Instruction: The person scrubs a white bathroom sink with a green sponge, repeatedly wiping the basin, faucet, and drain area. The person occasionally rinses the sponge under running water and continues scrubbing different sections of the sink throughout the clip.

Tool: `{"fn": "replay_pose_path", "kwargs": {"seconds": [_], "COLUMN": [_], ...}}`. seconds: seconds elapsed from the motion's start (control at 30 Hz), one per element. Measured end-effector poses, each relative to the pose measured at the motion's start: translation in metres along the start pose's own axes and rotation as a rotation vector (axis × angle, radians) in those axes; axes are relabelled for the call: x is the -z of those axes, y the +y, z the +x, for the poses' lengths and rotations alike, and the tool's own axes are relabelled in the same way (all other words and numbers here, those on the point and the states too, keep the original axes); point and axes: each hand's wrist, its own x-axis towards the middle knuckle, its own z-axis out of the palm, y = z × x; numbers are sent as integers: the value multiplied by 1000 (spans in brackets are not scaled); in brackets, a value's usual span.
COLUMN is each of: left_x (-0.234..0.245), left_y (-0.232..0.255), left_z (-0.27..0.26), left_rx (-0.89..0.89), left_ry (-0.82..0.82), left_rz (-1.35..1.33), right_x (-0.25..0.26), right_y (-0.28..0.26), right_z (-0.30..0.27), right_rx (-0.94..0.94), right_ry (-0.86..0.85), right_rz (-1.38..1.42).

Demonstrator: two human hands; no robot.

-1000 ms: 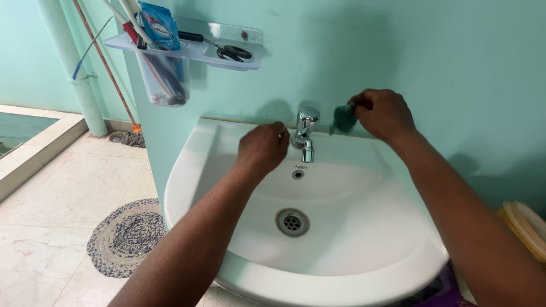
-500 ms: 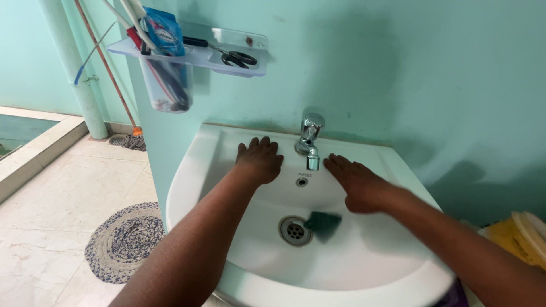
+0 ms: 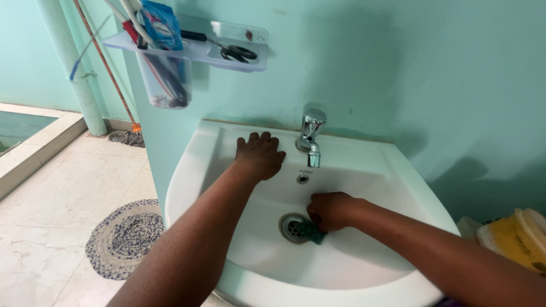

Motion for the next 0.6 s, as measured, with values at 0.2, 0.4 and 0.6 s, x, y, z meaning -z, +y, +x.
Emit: {"fn": "replay_pose_path", "kwargs": {"seconds": [0.2, 0.4, 0.6], "left_x": [0, 3, 6], "left_y": [3, 5, 1], "left_z": [1, 0, -3], "left_rx": [19, 28, 15], "left_ry": [-20, -41, -5], "left_rz": [1, -11, -17], "right_x": [74, 166, 175], "right_y": [62, 75, 49], "right_z": [-31, -73, -6], "right_rx": [-42, 60, -41], "right_ry": [42, 604, 781], "right_rz": [352, 866, 683]}}
